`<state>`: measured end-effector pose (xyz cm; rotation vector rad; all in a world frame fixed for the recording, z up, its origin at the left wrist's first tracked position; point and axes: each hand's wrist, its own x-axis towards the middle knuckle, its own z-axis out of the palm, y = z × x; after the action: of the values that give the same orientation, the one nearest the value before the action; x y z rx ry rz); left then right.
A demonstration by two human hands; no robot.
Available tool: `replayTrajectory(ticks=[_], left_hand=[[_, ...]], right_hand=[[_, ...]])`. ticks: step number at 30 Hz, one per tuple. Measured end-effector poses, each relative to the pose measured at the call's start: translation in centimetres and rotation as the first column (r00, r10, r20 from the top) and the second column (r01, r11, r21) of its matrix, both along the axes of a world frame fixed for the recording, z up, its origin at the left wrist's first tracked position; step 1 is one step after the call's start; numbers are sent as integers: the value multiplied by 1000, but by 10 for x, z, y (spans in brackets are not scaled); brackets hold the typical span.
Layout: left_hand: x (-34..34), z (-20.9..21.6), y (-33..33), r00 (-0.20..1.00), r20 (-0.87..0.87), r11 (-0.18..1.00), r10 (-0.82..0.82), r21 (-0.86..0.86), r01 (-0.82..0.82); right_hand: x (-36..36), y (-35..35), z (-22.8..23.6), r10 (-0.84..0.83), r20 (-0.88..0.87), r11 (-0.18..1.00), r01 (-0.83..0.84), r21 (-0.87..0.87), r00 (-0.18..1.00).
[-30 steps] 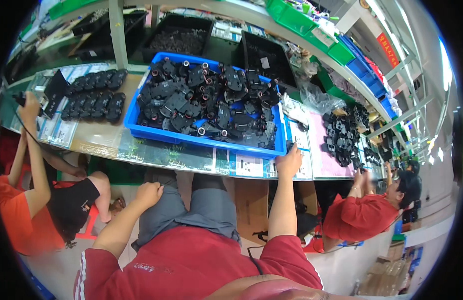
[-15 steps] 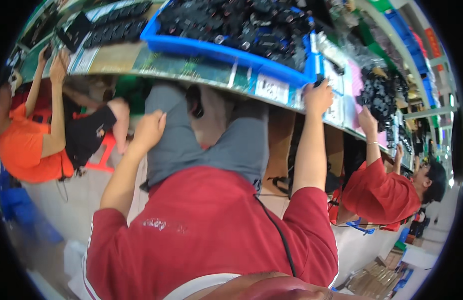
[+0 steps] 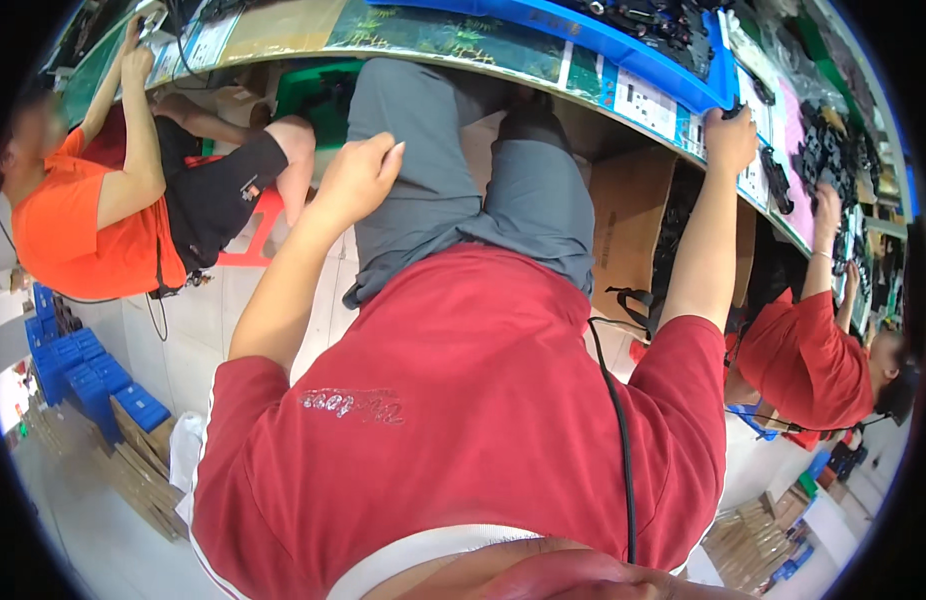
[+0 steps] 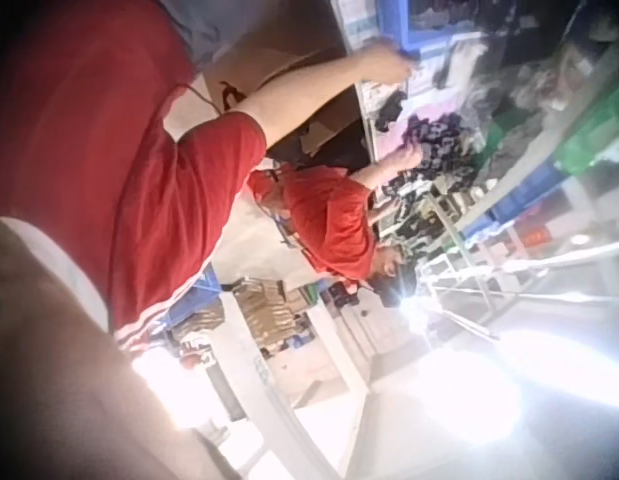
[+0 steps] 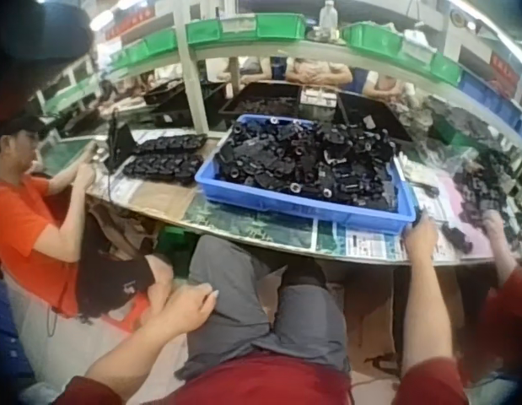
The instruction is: The person assembles black plastic housing components by hand at a factory workbench, taking parts from a blue bin and fitting them together into housing units.
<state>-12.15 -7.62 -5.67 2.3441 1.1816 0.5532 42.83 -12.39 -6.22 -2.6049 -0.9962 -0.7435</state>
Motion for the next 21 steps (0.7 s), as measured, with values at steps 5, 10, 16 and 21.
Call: replayTrajectory(ticks=[5, 10, 16, 21], left_hand=[[18, 22, 22, 951, -33, 948, -308, -98, 304], [45, 7, 79, 886, -326, 830, -329, 348, 436], [102, -55, 132, 562, -786, 930, -257, -44, 364], [108, -100, 207, 781, -603, 960, -162, 85, 266]], right_hand=[[8, -1, 2, -66, -3, 997, 66, -49, 998], [10, 7, 0, -26, 3, 999, 26, -42, 1000], [16, -3, -1, -29, -17, 999, 29, -41, 999], [-2, 14, 6, -12, -29, 998, 10, -54, 1000]])
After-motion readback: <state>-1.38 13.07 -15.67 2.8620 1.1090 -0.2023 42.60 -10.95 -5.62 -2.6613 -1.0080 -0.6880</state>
